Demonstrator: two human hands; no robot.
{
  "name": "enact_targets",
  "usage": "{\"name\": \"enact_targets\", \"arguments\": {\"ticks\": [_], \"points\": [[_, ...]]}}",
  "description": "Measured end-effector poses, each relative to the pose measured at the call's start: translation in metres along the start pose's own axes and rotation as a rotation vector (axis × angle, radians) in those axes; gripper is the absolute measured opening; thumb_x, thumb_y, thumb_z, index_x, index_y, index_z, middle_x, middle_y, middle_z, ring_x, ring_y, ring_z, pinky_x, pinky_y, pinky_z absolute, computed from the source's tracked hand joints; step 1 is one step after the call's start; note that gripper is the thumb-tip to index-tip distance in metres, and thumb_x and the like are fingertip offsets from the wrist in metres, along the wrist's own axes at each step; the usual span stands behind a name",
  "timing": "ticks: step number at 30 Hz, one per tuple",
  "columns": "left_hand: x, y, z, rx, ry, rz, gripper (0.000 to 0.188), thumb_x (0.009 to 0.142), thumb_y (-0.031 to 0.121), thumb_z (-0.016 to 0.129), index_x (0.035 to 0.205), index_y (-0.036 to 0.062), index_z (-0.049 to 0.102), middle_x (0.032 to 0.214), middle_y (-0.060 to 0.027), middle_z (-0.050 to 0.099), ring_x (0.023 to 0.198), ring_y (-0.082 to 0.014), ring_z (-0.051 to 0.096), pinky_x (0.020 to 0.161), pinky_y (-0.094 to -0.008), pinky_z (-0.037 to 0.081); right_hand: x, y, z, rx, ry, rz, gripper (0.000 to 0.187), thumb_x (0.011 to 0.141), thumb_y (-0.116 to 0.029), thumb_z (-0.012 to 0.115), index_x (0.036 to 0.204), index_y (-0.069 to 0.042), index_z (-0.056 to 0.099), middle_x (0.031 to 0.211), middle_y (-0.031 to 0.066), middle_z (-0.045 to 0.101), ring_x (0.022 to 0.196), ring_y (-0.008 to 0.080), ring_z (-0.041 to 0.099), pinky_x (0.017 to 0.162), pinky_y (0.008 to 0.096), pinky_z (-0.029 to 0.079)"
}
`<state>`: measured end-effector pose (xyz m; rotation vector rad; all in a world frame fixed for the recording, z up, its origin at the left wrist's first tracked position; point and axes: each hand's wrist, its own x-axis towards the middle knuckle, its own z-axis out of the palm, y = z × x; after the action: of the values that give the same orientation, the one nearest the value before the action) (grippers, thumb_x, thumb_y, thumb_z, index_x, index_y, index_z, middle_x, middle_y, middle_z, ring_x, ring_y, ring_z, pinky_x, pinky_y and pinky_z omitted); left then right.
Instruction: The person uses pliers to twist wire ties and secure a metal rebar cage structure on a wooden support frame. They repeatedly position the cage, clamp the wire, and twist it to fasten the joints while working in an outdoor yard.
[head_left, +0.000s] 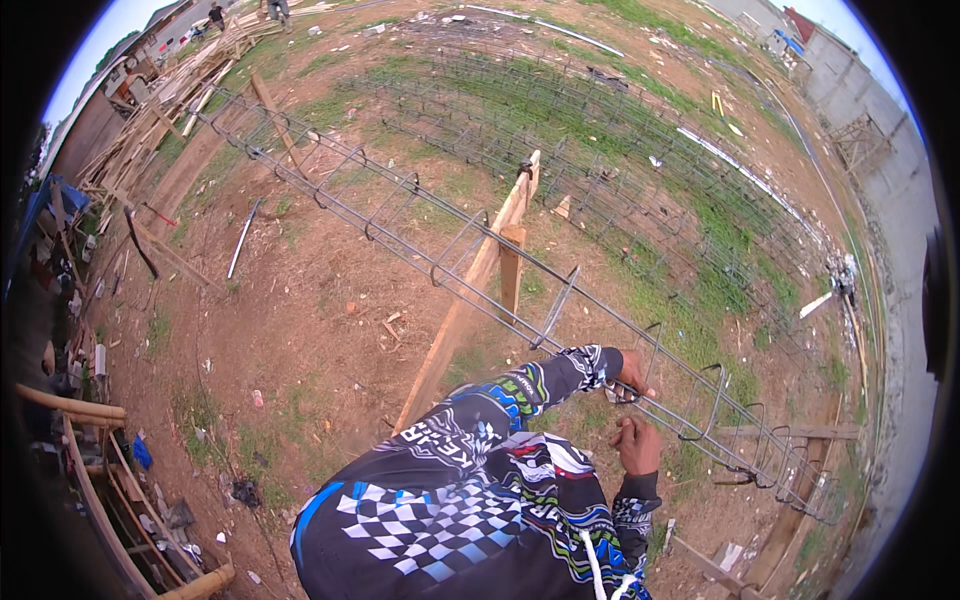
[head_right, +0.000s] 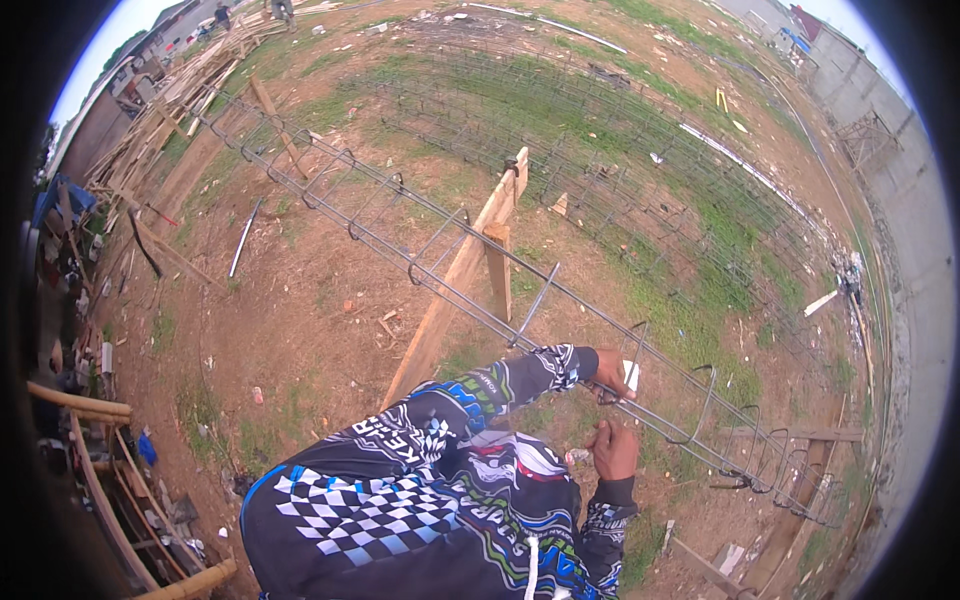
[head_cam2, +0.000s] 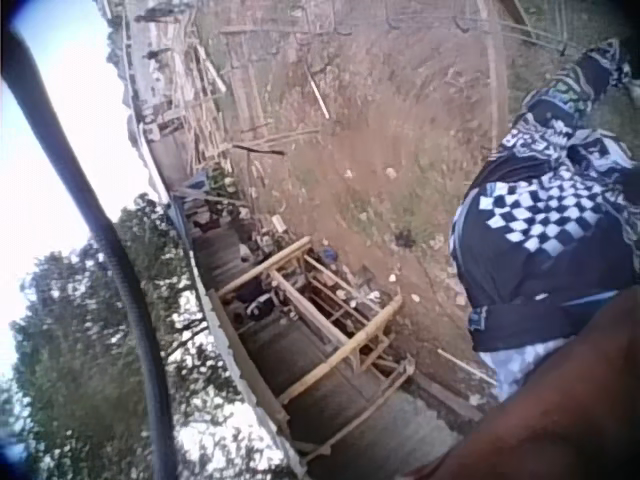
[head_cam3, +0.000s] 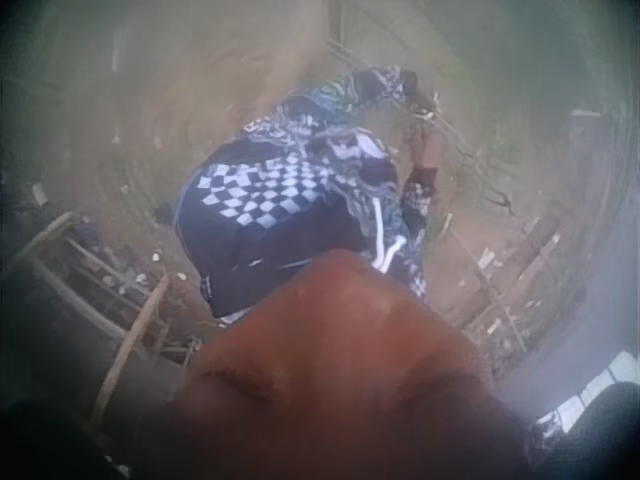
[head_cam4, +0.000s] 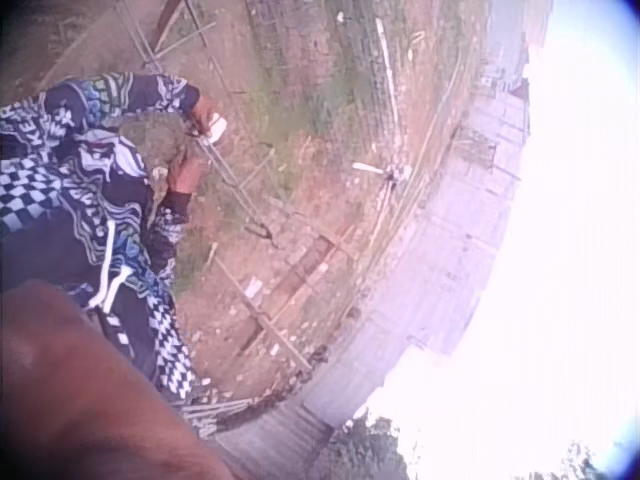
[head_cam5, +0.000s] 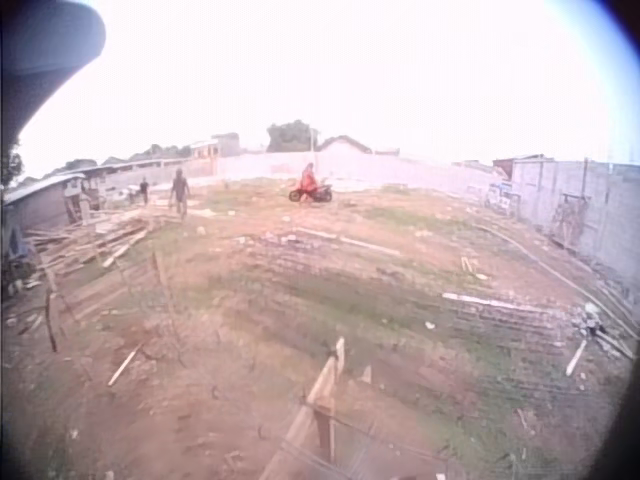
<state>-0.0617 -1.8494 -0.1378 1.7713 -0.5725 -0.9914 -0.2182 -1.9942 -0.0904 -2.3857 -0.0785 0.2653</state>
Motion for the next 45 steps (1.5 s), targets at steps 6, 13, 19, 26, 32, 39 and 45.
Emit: {"name": "enact_targets", "arguments": {"ticks": [6, 13, 19, 26, 32, 39, 45], "points": [[0.011, -0.026, 0.002, -0.031, 0.185, -0.071, 0.054, 0.078, 0.056, 0.074, 0.080, 0.0026, 0.077, 0.059, -0.0061, 0.064, 0.053, -0.0131, 0.057, 0.050, -0.0315, 0.045, 0.036, -0.002, -0.024, -0.579, -0.017, -0.369, 0.014, 0.086, -0.020, 0.060, 0.081, -0.006, 0.061, 0.063, 0.0177, 0.059, 0.060, 0.0382, 0.061, 0.056, 0.0492, 0.047], [0.010, -0.023, 0.006, -0.041, 0.114, 0.048, 0.039, 0.088, 0.038, 0.069, 0.071, 0.0035, 0.073, 0.059, -0.0023, 0.062, 0.053, -0.0096, 0.050, 0.048, -0.0290, 0.038, 0.071, 0.003, -0.064, -0.602, 0.188, -0.239, 0.014, 0.087, -0.018, 0.058, 0.088, -0.007, 0.066, 0.062, 0.0176, 0.062, 0.060, 0.0372, 0.064, 0.058, 0.0490, 0.050], [0.008, -0.020, 0.003, -0.011, 0.043, 0.184, 0.032, 0.081, 0.033, 0.075, 0.072, 0.0031, 0.072, 0.060, -0.0023, 0.063, 0.054, -0.0098, 0.054, 0.050, -0.0279, 0.041, 0.056, 0.049, -0.025, -0.441, 0.193, 0.075, 0.031, 0.087, -0.026, 0.057, 0.075, 0.001, 0.066, 0.071, 0.0252, 0.065, 0.067, 0.0418, 0.065, 0.065, 0.0515, 0.051], [-0.001, -0.025, 0.002, -0.026, 0.121, 0.232, 0.037, 0.079, 0.037, 0.077, 0.072, 0.0006, 0.071, 0.061, -0.0043, 0.063, 0.057, -0.0109, 0.058, 0.053, -0.0283, 0.044, 0.037, 0.032, 0.024, 0.866, -0.190, 0.277, 0.031, 0.096, -0.027, 0.054, 0.084, 0.001, 0.060, 0.052, 0.0069, 0.052, 0.040, 0.0160, 0.047, 0.040, 0.0293, 0.035], [-0.008, -0.012, -0.004, 0.003, 0.092, 0.124, 0.046, 0.082, 0.044, 0.074, 0.070, 0.0009, 0.067, 0.061, -0.0047, 0.062, 0.057, -0.0114, 0.058, 0.053, -0.0276, 0.045, 0.024, 0.008, 0.011, 1.615, -0.113, 0.296, 0.029, 0.101, -0.031, 0.050, 0.090, -0.004, 0.055, 0.048, -0.0029, 0.042, 0.038, 0.0103, 0.039, 0.045, 0.0280, 0.035], [-0.021, -0.015, 0.009, 0.050, 0.140, 0.125, 0.034, 0.087, 0.026, 0.065, 0.104, -0.0040, 0.069, 0.077, -0.0060, 0.068, 0.064, -0.0103, 0.057, 0.057, -0.0288, 0.046, 0.024, 0.062, -0.034, 0.377, 0.073, 0.116, 0.041, 0.098, -0.041, 0.054, 0.092, -0.002, 0.065, 0.070, 0.0085, 0.066, 0.061, 0.0187, 0.063, 0.059, 0.0327, 0.050], [-0.030, 0.020, 0.050, 0.441, 0.498, 0.114, 0.034, 0.077, 0.029, 0.080, 0.092, 0.0000, 0.069, 0.069, -0.0085, 0.065, 0.063, -0.0166, 0.061, 0.059, -0.0327, 0.046, 0.004, 0.271, -0.176, 0.147, 1.428, 0.464, 0.025, 0.081, -0.016, 0.072, 0.102, -0.003, 0.063, 0.089, 0.0106, 0.064, 0.076, 0.0222, 0.062, 0.071, 0.0365, 0.051]]}}
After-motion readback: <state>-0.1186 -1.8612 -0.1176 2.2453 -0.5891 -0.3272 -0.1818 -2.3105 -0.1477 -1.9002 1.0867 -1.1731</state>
